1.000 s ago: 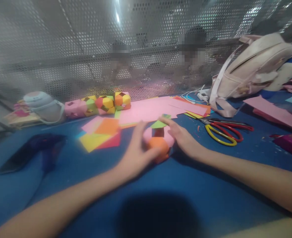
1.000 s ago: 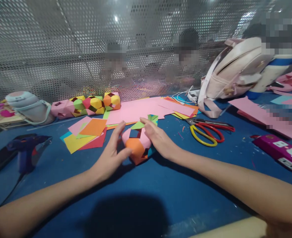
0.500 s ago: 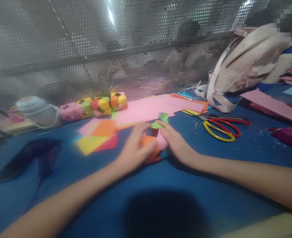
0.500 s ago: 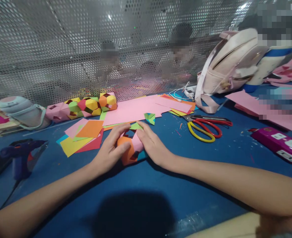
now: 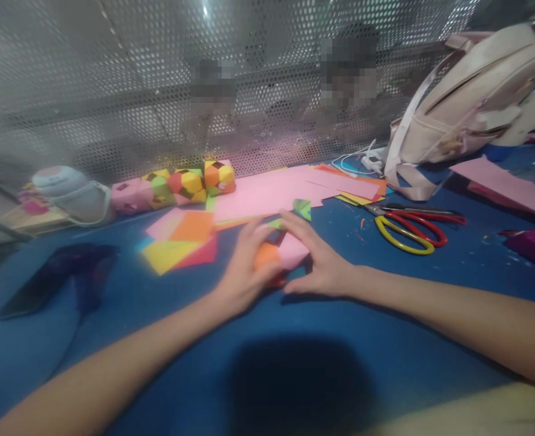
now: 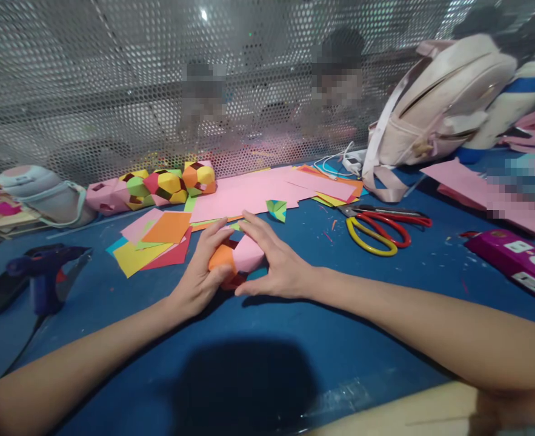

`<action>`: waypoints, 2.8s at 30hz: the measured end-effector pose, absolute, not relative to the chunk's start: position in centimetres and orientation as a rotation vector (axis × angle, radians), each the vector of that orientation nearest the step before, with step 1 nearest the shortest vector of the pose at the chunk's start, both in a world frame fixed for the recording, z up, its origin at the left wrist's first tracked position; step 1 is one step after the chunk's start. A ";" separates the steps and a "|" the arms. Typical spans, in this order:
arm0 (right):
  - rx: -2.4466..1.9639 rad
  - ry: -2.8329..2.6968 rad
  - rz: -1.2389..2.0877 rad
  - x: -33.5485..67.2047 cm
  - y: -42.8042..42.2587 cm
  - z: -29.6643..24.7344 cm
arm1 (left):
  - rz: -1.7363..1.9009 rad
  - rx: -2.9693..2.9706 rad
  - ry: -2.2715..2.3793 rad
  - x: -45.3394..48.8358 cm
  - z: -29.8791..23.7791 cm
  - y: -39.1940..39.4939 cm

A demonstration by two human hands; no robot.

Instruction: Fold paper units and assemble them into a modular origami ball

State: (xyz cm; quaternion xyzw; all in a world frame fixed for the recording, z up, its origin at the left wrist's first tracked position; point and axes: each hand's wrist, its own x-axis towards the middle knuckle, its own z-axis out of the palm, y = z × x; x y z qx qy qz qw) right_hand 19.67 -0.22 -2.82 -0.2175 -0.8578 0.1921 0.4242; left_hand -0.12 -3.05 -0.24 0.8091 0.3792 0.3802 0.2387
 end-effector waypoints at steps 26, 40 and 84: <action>-0.545 -2.250 0.338 21.0 -0.4 -0.7 | 1.099 2.047 1.196 -0.5 1.6 -3.0; -0.845 -1.915 0.723 19.4 -0.5 -1.2 | 1.221 1.851 1.253 0.7 0.4 -2.7; -1.020 -1.458 0.768 16.0 0.5 -2.0 | 1.390 1.510 1.365 4.6 0.5 -1.2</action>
